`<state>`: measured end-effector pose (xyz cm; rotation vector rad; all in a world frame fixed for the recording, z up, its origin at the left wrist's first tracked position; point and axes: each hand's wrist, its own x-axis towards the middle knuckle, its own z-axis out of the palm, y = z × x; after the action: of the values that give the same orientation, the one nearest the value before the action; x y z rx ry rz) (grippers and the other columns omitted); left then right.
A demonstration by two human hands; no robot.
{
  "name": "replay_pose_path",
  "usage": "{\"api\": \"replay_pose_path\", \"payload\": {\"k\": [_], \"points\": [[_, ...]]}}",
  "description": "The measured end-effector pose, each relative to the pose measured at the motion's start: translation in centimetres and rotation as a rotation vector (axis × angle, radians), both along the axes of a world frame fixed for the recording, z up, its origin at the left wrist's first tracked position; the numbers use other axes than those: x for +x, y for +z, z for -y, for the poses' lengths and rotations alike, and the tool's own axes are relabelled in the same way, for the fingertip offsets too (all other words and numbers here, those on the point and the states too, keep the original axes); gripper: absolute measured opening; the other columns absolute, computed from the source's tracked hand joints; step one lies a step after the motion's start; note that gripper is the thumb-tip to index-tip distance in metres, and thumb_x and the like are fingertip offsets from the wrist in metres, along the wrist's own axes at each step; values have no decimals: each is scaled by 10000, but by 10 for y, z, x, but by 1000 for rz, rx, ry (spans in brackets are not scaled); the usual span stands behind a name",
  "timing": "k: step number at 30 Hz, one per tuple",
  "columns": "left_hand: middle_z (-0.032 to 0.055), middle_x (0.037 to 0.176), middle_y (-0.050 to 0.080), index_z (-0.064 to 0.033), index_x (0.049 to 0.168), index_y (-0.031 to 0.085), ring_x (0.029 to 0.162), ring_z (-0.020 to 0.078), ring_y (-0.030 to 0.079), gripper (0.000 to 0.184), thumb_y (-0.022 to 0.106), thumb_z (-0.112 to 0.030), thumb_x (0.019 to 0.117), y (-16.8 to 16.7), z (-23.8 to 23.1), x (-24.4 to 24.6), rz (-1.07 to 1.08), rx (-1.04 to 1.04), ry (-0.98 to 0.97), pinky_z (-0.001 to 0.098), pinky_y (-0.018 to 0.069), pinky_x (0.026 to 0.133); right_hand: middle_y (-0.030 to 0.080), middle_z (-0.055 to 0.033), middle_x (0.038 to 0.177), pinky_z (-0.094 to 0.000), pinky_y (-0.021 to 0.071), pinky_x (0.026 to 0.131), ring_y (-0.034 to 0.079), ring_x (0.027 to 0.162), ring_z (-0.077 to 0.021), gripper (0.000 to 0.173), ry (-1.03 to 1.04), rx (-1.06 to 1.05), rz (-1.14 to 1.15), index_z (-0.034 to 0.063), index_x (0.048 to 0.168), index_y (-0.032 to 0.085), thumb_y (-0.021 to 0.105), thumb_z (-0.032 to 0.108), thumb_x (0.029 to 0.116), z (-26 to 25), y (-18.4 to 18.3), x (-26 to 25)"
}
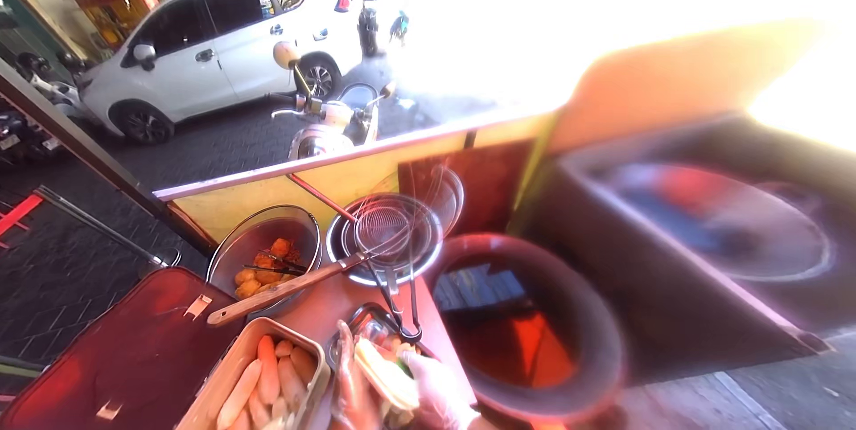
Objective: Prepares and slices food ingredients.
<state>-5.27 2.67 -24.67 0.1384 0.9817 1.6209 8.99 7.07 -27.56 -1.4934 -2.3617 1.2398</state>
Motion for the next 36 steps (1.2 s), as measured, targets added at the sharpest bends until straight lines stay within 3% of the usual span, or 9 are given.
{"api": "replay_pose_path", "payload": {"k": [4,7,18,22,24,28,30,33,36], "points": [[175,1227,678,-53,1383,538,1083,283,683,481,331,-393,1113,-24,31,-16,-35,-134,-364,474,590,877,722,-42,999,-498,571,851,705,976,-220,526,-52,58,57,182,1131,676,443,637,1007,-16,-13,25],[155,1136,688,-77,1369,547,957,269,701,424,336,-338,1111,-18,37,-25,-101,-314,-399,440,604,772,718,-58,969,-519,563,831,705,954,-241,517,-126,5,89,181,1102,674,444,633,1006,-17,-32,51],[165,1149,702,-92,1416,561,956,264,707,385,514,-274,1080,-80,-36,-65,-573,-351,-507,429,594,826,722,-88,952,-531,552,860,700,934,-254,526,-216,-203,-25,145,1104,703,514,622,989,9,-76,100],[136,1482,548,-87,1478,517,1362,255,520,397,469,-136,1087,-11,-34,-24,-1047,-550,-783,439,397,1143,728,-88,967,-528,551,870,703,948,-256,537,-206,-201,-14,147,1100,710,518,635,982,12,-74,104],[108,1444,596,-110,1435,582,1348,218,550,394,517,-226,1065,-27,-35,-32,-1367,-395,-859,411,422,1153,732,-82,966,-530,555,866,706,947,-253,526,-212,-194,3,155,1094,714,524,631,979,14,-76,105],[-94,1262,708,-271,1259,727,1189,45,643,275,619,-303,1008,-21,-23,-63,-1513,-30,-545,308,517,1084,736,-77,952,-540,561,855,711,933,-249,507,-239,-180,-14,160,1091,719,531,618,982,18,-79,114],[3,1158,753,-108,1165,737,1023,133,733,208,633,-91,985,9,3,-81,-1371,85,-265,357,625,945,734,-89,938,-547,557,851,708,921,-260,504,-250,-189,-50,143,1082,721,545,605,983,22,-82,118],[57,1125,751,-59,1184,711,1005,172,731,222,564,-79,1019,20,46,-139,-1396,-191,-183,384,616,931,728,-80,913,-529,563,833,706,889,-244,516,-243,-193,-96,139,1064,719,546,619,981,25,-88,119],[48,1272,710,-247,1262,726,1235,257,635,316,565,-338,1006,17,84,-176,-1707,-777,-743,566,465,1084,730,-83,919,-529,560,836,705,896,-242,517,-195,-193,-109,145,1075,721,545,622,982,25,-90,116]]}}
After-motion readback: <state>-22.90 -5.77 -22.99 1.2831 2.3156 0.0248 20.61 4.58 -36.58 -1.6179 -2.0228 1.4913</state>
